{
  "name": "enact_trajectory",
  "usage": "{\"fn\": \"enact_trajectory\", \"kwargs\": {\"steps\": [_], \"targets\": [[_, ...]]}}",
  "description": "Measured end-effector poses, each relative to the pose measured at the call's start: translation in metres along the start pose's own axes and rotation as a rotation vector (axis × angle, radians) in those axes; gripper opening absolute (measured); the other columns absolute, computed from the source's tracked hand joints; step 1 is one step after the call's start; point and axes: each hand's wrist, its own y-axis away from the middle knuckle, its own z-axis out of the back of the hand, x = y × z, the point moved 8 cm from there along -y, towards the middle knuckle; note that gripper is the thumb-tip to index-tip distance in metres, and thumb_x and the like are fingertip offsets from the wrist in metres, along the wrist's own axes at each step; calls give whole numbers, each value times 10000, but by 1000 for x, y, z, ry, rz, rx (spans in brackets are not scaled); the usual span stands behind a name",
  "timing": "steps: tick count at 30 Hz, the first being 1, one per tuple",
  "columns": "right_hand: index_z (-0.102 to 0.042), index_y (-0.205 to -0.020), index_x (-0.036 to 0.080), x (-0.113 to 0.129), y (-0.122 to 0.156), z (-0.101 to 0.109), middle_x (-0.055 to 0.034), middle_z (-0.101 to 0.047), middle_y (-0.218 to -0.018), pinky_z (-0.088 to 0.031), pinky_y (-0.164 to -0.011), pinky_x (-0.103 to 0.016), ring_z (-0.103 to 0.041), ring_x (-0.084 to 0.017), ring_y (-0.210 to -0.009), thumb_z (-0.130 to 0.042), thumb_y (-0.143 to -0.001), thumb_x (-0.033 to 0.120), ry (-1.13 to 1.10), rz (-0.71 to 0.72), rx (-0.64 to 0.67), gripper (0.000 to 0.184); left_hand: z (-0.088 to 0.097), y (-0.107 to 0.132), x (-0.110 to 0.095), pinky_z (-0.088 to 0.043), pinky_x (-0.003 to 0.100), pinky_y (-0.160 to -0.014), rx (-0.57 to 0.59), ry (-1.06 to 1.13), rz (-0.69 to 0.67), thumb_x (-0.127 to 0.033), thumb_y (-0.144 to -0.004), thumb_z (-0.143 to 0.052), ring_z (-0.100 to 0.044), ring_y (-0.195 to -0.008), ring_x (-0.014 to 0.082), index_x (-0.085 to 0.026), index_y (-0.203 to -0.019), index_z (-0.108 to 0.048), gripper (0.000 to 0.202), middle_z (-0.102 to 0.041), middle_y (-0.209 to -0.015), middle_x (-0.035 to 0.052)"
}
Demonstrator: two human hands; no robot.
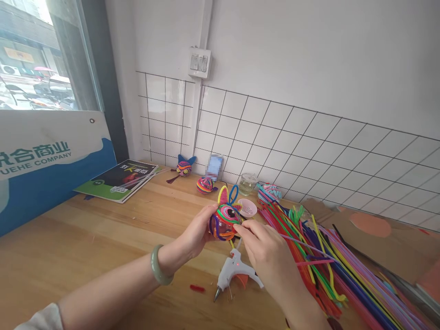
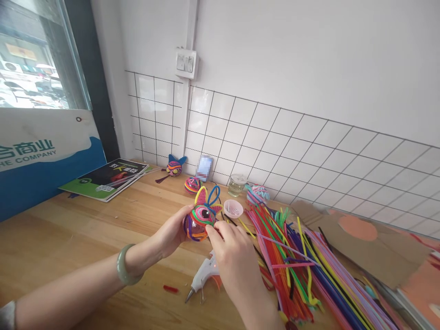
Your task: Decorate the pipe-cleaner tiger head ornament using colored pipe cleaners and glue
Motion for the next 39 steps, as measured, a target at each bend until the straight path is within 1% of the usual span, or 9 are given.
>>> {"fn": "enact_trajectory", "kwargs": {"steps": [4, 7, 14, 18, 23, 28, 34, 39], "targets": [[-678, -1050, 124, 0, -1, 0, -93, -670, -881, -523, -676, -318, -642, -205, -773, -449, -877, -23, 0, 5, 11, 323, 1, -1, 0, -559, 316, -640, -13, 4, 1, -527, -836, -573, -674, -824, 212, -184, -1080, -648, 428, -720, -994, 96], [-679, -1040, 129, 0, -2, 1, -95, -673, -883, -527, -668, -317, -644, -203, -766, -433, -868, -32, 15, 10, 10, 341, 2, -1, 0, -560, 318, -625, -22, 7, 7, -526, -817, -596, -678, -800, 211, -186, -1051, -655, 417, -720, -976, 85], [-684, -1039, 117, 0, -2, 0, -94, -671, -872, -525, -662, -317, -645, -205, -757, -454, -851, -44, 6, 8, 20, 338, 2, 0, -1, -557, 306, -598, -29, -6, -2, -513, -825, -588, -665, -776, 198, -183, -1031, -651, 395, -714, -972, 84], [-683, -1043, 126, 1, -2, 1, -91, -673, -878, -525, -663, -313, -647, -202, -759, -446, -840, -62, 14, 6, 22, 364, 1, 0, -2, -565, 318, -613, -25, -1, 3, -510, -836, -576, -663, -783, 197, -184, -1039, -646, 390, -711, -991, 88], [-679, -1044, 129, 1, -1, 0, -94, -676, -890, -528, -670, -314, -649, -201, -772, -436, -848, -52, 12, 8, 24, 361, 1, 1, -2, -557, 305, -602, -23, 1, -1, -519, -820, -592, -674, -785, 205, -189, -1033, -651, 397, -720, -968, 84], [-681, -1043, 129, 0, -1, 0, -94, -674, -885, -527, -672, -314, -651, -202, -772, -453, -852, -47, 14, 19, 15, 346, 1, 0, 0, -555, 317, -628, -10, 9, 8, -519, -818, -591, -682, -785, 214, -193, -1033, -655, 395, -728, -943, 77], [-680, -1060, 112, 0, -1, -1, -105, -673, -905, -539, -696, -331, -655, -214, -799, -462, -843, -51, 8, 20, 15, 348, 1, -1, 0, -556, 327, -653, -19, -3, 13, -508, -839, -568, -672, -827, 215, -193, -1063, -648, 394, -723, -964, 77], [-683, -1056, 116, -1, -1, -2, -98, -672, -898, -535, -682, -328, -650, -213, -786, -470, -847, -48, 5, 12, 19, 340, 1, 0, 0, -558, 331, -655, -21, -1, 16, -516, -832, -576, -677, -846, 223, -199, -1070, -643, 402, -722, -984, 78]]}}
